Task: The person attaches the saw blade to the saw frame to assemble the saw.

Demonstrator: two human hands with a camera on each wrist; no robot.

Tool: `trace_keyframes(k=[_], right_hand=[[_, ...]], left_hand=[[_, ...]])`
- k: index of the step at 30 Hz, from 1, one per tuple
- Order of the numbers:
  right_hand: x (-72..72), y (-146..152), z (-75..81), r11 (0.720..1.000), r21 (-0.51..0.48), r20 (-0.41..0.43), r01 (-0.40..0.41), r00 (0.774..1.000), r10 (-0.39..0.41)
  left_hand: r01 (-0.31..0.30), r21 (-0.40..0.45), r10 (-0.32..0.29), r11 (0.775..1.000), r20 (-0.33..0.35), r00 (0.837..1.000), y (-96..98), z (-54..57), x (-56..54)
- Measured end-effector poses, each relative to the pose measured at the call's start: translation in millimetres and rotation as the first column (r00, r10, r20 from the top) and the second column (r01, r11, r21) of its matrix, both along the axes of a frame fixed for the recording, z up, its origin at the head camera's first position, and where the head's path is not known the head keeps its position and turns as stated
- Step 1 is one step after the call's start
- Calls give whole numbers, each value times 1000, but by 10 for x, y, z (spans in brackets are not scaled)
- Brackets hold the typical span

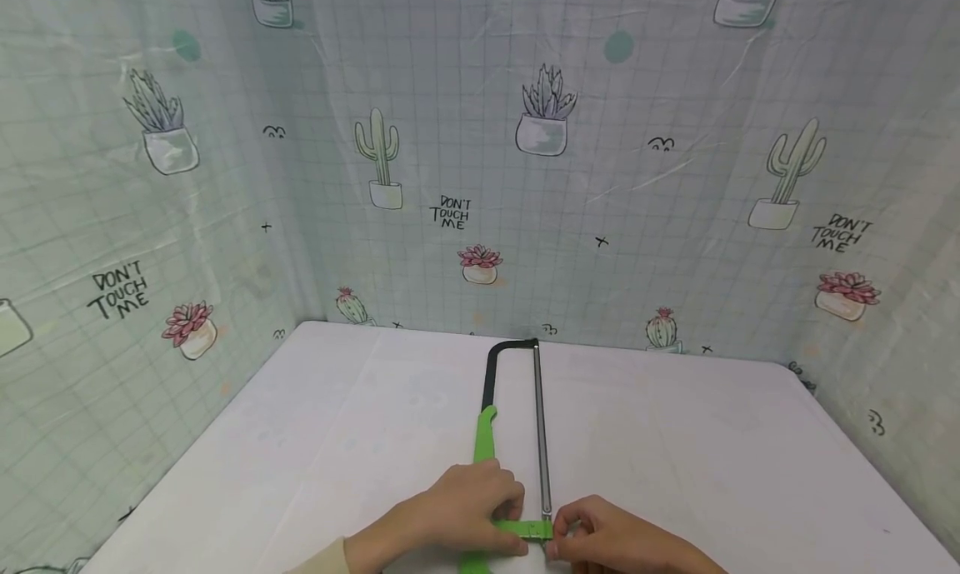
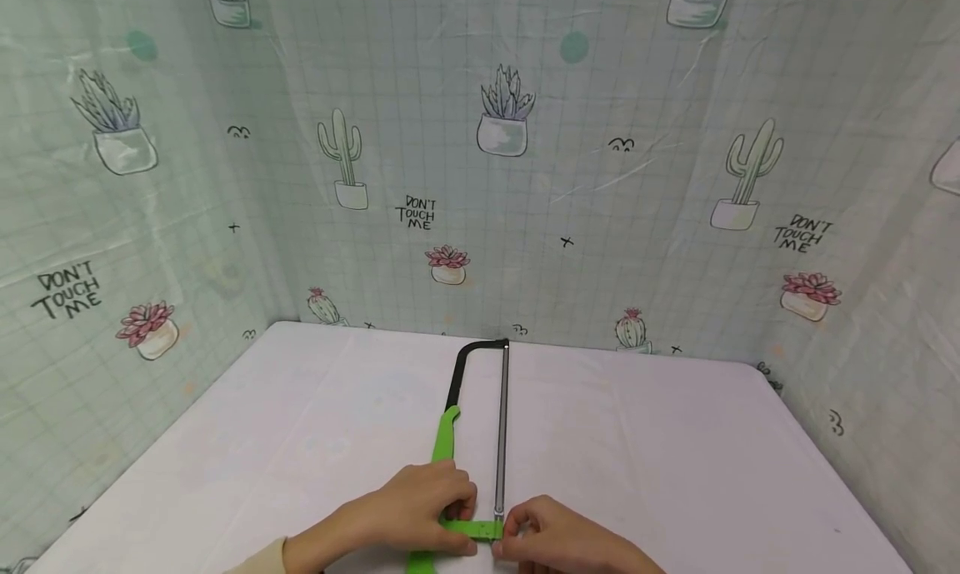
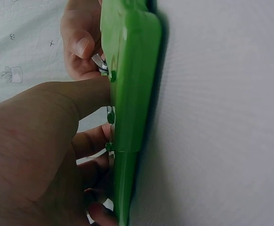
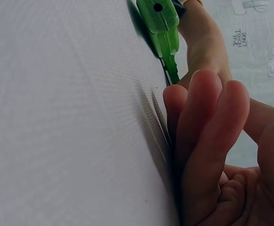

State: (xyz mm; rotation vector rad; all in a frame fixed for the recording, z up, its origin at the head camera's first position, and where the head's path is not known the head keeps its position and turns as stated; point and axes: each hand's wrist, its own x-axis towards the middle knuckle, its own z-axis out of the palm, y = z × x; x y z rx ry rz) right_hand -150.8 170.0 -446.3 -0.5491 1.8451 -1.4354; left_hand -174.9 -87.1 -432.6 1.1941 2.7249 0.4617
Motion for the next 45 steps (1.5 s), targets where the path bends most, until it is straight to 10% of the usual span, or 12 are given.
trace_keyframes(k=[45], right_hand=[[4, -29, 10, 994, 61, 41, 88, 995, -91]], left_hand=[[-10, 0, 10, 1000, 15, 1000, 18, 31, 2]])
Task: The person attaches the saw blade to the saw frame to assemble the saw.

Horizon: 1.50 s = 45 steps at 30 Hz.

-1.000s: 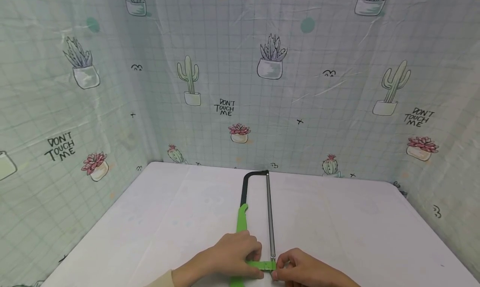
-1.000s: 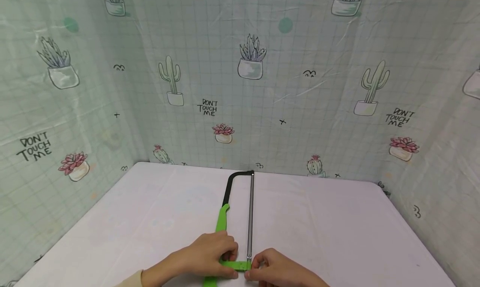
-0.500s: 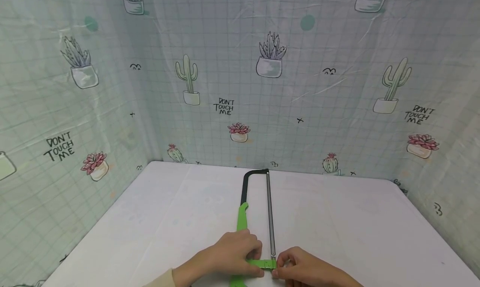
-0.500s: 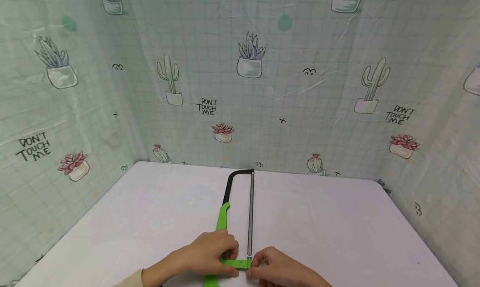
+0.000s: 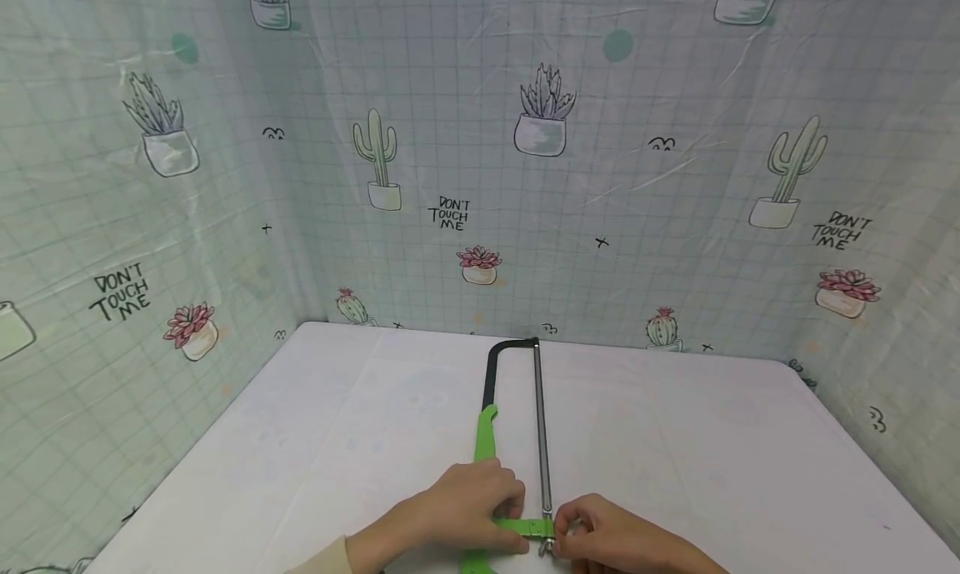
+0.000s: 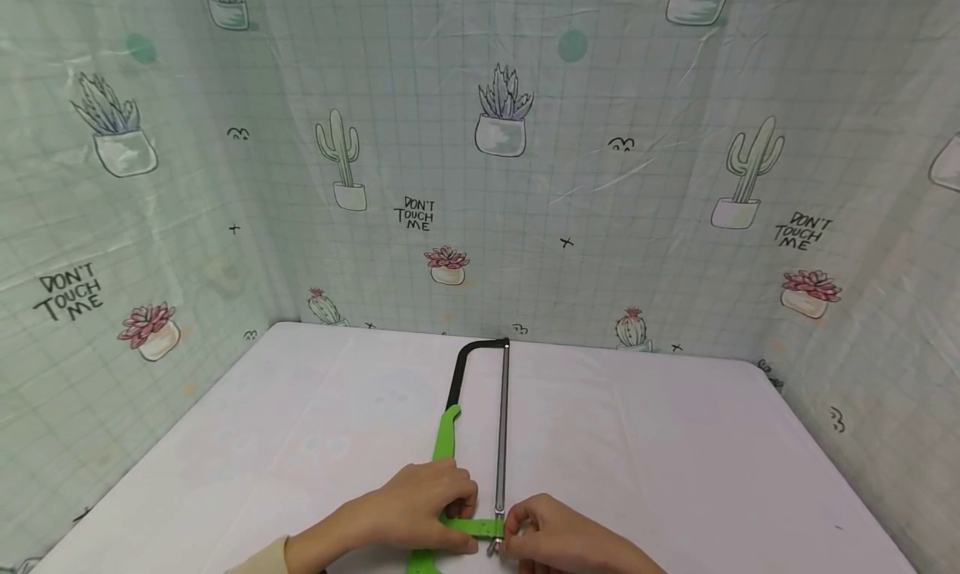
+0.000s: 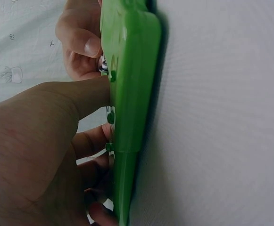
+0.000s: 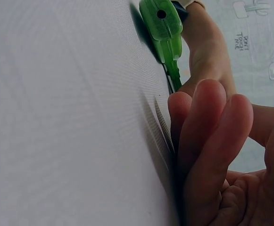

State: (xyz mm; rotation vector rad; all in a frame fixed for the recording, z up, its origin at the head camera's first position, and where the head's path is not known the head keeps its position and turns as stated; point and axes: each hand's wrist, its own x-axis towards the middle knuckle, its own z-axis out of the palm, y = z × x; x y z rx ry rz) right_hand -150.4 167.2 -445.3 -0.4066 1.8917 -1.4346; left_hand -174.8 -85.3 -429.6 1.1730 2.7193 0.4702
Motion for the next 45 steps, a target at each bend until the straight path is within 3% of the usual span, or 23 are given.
trace_keyframes(k=[7, 23, 31, 45], right_hand=[[1, 6, 3, 1000, -8, 1, -8, 1000, 8], [9, 3, 19, 1000, 0, -25, -9, 1000, 9], [4, 21, 16, 999, -21, -30, -38, 999, 38], [2, -5, 12, 1000, -4, -23, -12, 1000, 12]], left_hand=[[-22, -1, 22, 1000, 40, 999, 6, 30, 16], [-13, 0, 13, 1000, 21, 1000, 7, 9, 9], [-27, -6, 27, 1000, 44, 999, 13, 16, 20], [-24, -10, 24, 1000, 38, 999, 11, 27, 17]])
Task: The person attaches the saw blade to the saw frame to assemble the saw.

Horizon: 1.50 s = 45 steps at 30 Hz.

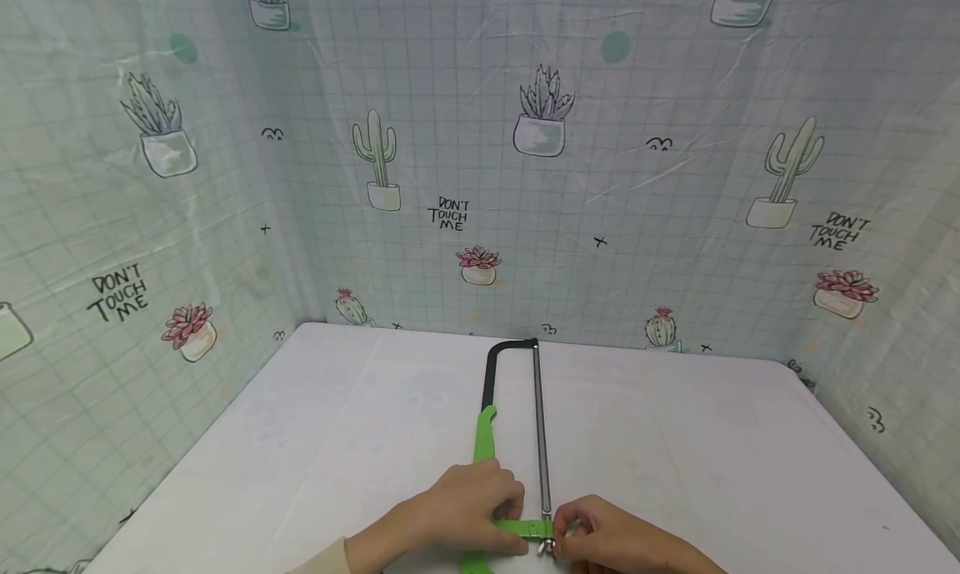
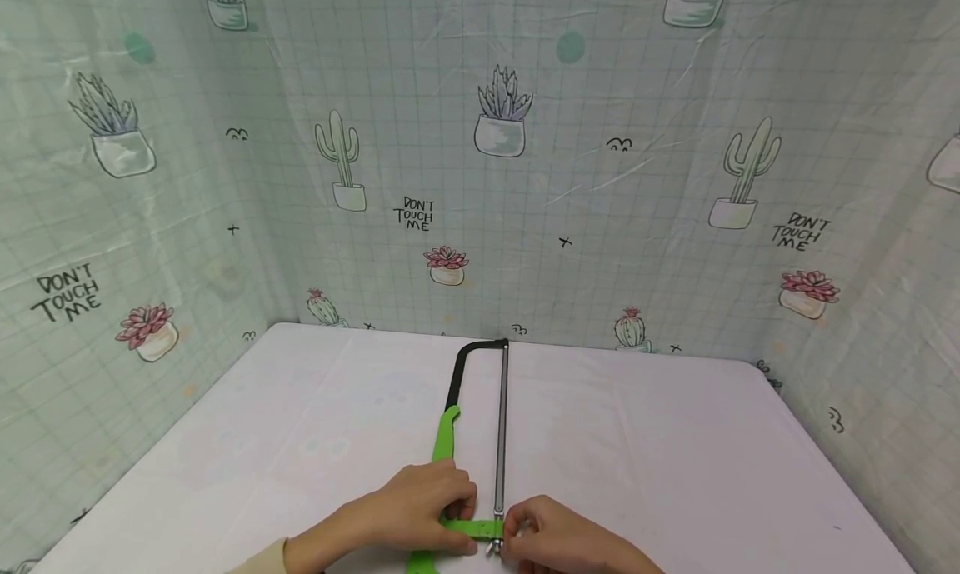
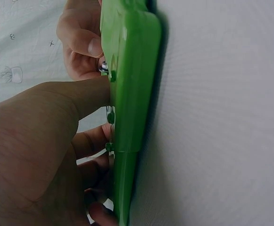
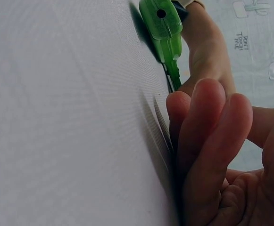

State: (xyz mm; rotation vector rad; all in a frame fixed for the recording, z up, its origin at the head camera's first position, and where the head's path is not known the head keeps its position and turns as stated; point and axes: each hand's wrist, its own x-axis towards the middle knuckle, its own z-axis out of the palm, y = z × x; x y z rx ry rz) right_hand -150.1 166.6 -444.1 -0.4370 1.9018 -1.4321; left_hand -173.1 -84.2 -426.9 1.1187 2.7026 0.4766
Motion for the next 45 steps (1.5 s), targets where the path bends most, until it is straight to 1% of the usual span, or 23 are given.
trace_keyframes(k=[7, 13, 20, 24, 34, 41, 45], right_hand=[[10, 2, 5, 1000, -3, -21, -15, 1000, 15], [7, 13, -1, 1000, -11, -19, -24, 1000, 24], [1, 18, -14, 1000, 15, -11, -7, 1000, 7], [3, 16, -18, 1000, 11, 2, -2, 1000, 2], [20, 16, -43, 1000, 4, -1, 6, 1000, -6], [15, 47, -74, 1000, -10, -15, -27, 1000, 27], [17, 58, -60, 998, -22, -25, -53, 998, 52]], left_hand=[[10, 8, -10, 1000, -27, 1000, -9, -18, -5], [7, 8, -7, 1000, -27, 1000, -8, -10, 6], [17, 15, -16, 1000, -34, 999, -9, -14, 5], [21, 18, -20, 1000, -41, 999, -11, -15, 7], [10, 7, -10, 1000, -44, 999, -4, 3, 36], [10, 15, -10, 1000, -35, 999, 6, 6, 51], [10, 19, -9, 1000, -38, 999, 11, -10, 42]])
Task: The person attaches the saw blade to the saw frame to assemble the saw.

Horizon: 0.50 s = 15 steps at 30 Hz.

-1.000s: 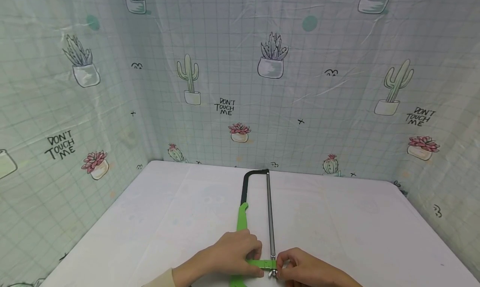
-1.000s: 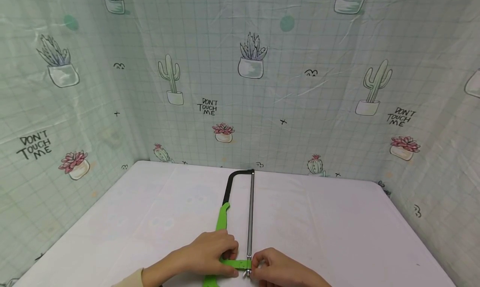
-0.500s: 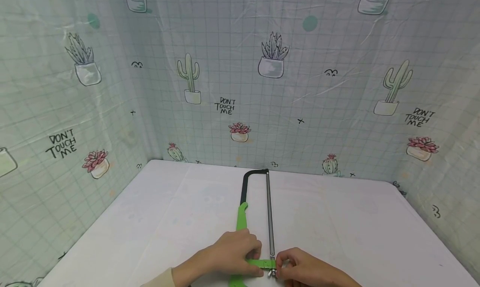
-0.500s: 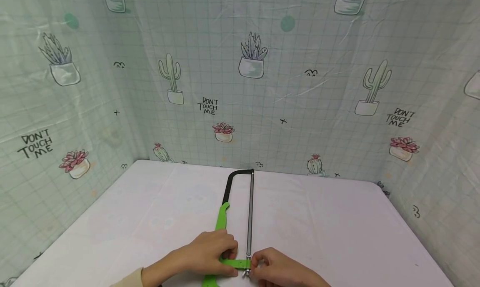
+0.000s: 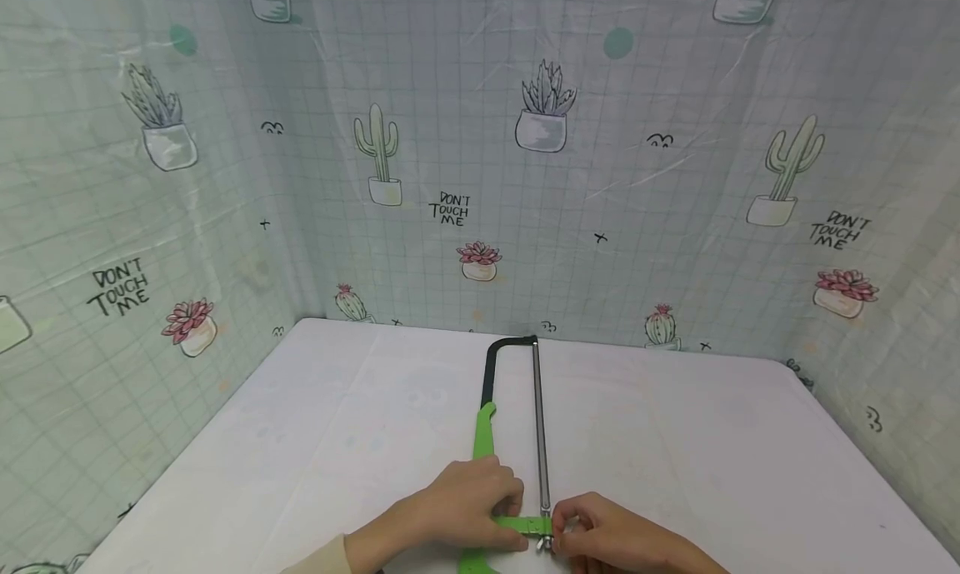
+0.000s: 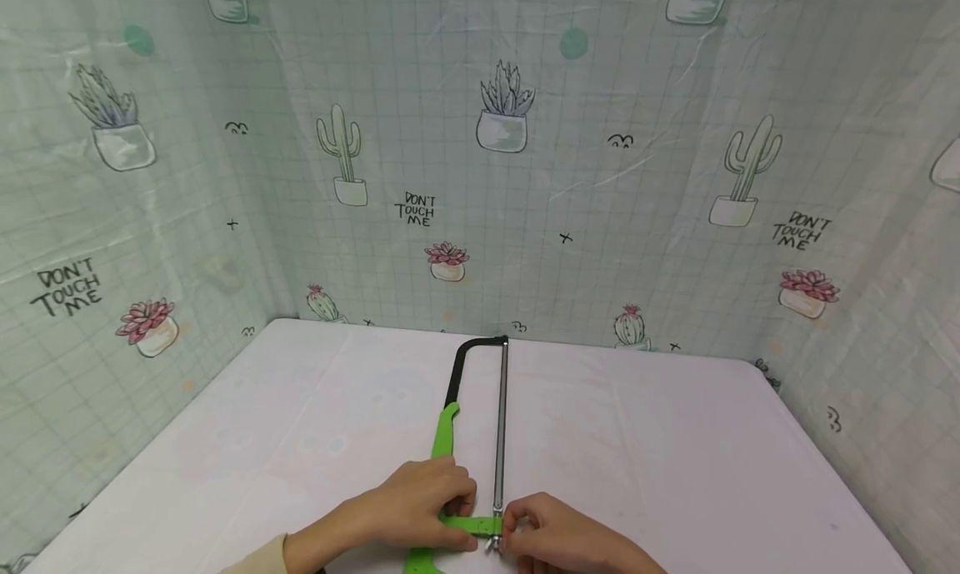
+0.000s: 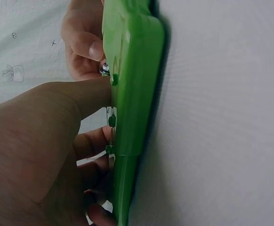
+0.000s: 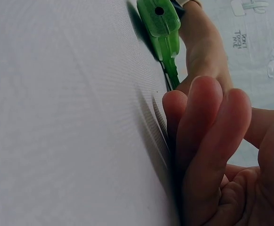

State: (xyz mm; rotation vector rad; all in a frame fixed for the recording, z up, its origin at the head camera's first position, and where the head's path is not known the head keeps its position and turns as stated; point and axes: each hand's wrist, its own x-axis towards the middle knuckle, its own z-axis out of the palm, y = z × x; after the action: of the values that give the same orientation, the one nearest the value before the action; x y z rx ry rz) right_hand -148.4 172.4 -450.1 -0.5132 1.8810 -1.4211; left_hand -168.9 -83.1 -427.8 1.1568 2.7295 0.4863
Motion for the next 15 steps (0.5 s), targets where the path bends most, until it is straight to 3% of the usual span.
trace_keyframes(k=[15], right_hand=[[-26, 17, -25, 999, -24, 14, -31, 999, 32]], left_hand=[[2, 2, -2, 1000, -17, 1000, -11, -60, -46]])
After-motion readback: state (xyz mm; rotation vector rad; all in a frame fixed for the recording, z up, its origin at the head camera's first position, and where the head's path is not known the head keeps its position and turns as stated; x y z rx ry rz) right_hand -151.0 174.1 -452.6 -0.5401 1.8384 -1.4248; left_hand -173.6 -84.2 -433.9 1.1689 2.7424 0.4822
